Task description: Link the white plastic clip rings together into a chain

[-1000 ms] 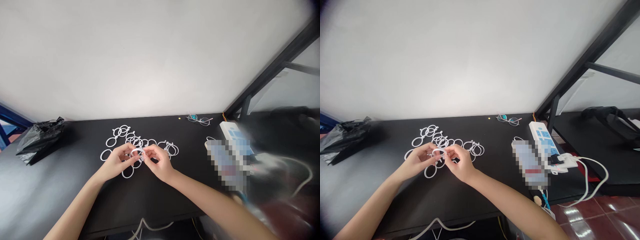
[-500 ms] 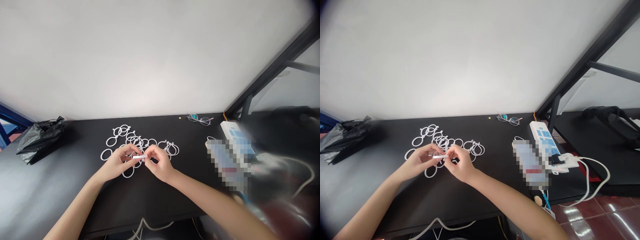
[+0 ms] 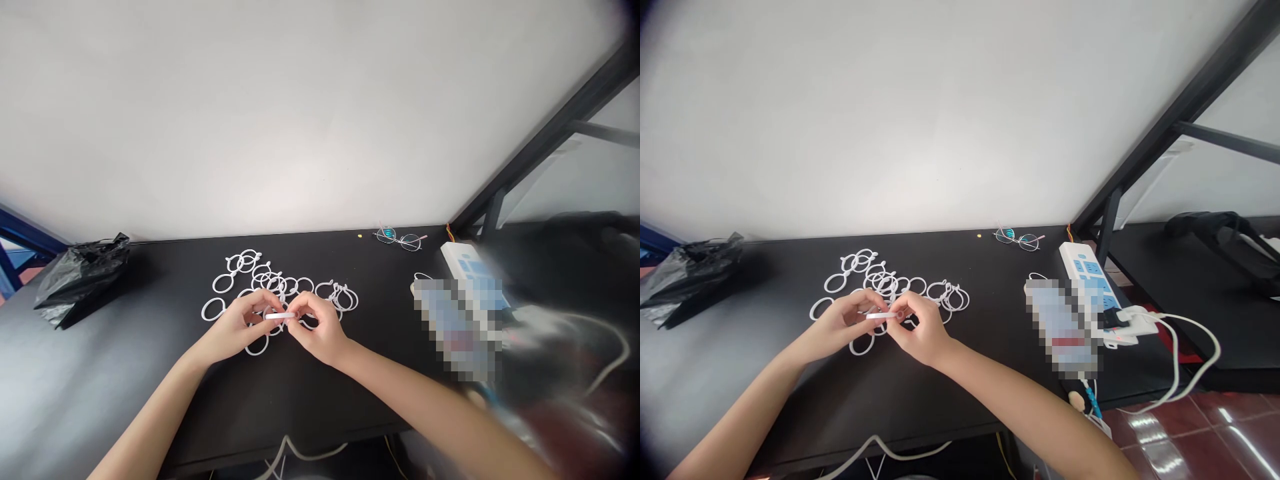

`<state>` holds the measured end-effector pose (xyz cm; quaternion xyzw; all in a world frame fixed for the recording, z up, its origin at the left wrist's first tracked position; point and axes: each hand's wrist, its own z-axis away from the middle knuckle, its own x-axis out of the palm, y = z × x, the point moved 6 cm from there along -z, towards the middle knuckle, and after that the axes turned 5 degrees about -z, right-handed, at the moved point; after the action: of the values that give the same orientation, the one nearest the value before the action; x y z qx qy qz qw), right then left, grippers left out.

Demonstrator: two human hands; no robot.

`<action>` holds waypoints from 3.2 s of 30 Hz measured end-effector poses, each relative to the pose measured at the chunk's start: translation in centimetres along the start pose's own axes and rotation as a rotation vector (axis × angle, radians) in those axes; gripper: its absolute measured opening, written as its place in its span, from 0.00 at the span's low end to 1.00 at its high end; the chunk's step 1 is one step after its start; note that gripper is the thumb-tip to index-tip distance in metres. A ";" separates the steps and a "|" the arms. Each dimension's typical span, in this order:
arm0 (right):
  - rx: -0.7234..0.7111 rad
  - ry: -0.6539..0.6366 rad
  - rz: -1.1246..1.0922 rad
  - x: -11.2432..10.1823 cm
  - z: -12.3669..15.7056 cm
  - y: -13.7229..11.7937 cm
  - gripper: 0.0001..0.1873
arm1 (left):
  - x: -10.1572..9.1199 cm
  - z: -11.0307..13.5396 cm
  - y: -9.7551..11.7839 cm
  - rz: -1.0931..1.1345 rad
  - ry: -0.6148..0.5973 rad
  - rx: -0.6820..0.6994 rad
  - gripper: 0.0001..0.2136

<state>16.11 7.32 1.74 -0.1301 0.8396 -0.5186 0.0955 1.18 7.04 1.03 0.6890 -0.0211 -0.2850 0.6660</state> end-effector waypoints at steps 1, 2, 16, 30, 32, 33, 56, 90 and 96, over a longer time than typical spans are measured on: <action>-0.002 0.003 0.010 0.0 0.0 0.0 0.03 | 0.0 0.0 0.0 -0.001 -0.001 -0.005 0.06; -0.005 0.006 0.020 -0.1 0.0 -0.1 0.03 | 0.1 0.0 -0.1 0.000 -0.002 -0.012 0.07; -0.012 0.024 0.126 -0.3 -0.1 -0.2 0.03 | 0.4 -0.1 0.4 -0.018 -0.035 -0.032 0.10; 0.015 0.011 0.167 -0.3 0.0 0.2 0.05 | 0.7 0.0 0.2 0.016 -0.068 -0.065 0.11; 0.016 0.016 0.167 -0.3 0.0 0.2 0.06 | 0.7 0.0 0.3 0.034 -0.069 -0.070 0.11; 0.019 0.016 0.164 -0.3 0.0 0.2 0.06 | 0.7 0.0 0.3 0.042 -0.068 -0.073 0.11; 0.066 -0.003 -0.002 0.1 0.2 0.6 0.06 | 0.5 0.0 0.1 -0.023 -0.039 -0.080 0.12; 0.155 0.225 -0.215 -1.8 0.0 1.8 0.10 | -5.7 1.0 -1.2 -0.228 0.676 -0.015 0.07; 0.181 0.209 -0.252 -1.8 0.1 2.0 0.08 | -4.7 0.5 -1.9 0.019 0.566 -0.011 0.06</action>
<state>17.62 8.69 -0.02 -0.1703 0.7720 -0.6107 -0.0466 -3.69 8.70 1.03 0.7375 0.1608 -0.0749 0.6517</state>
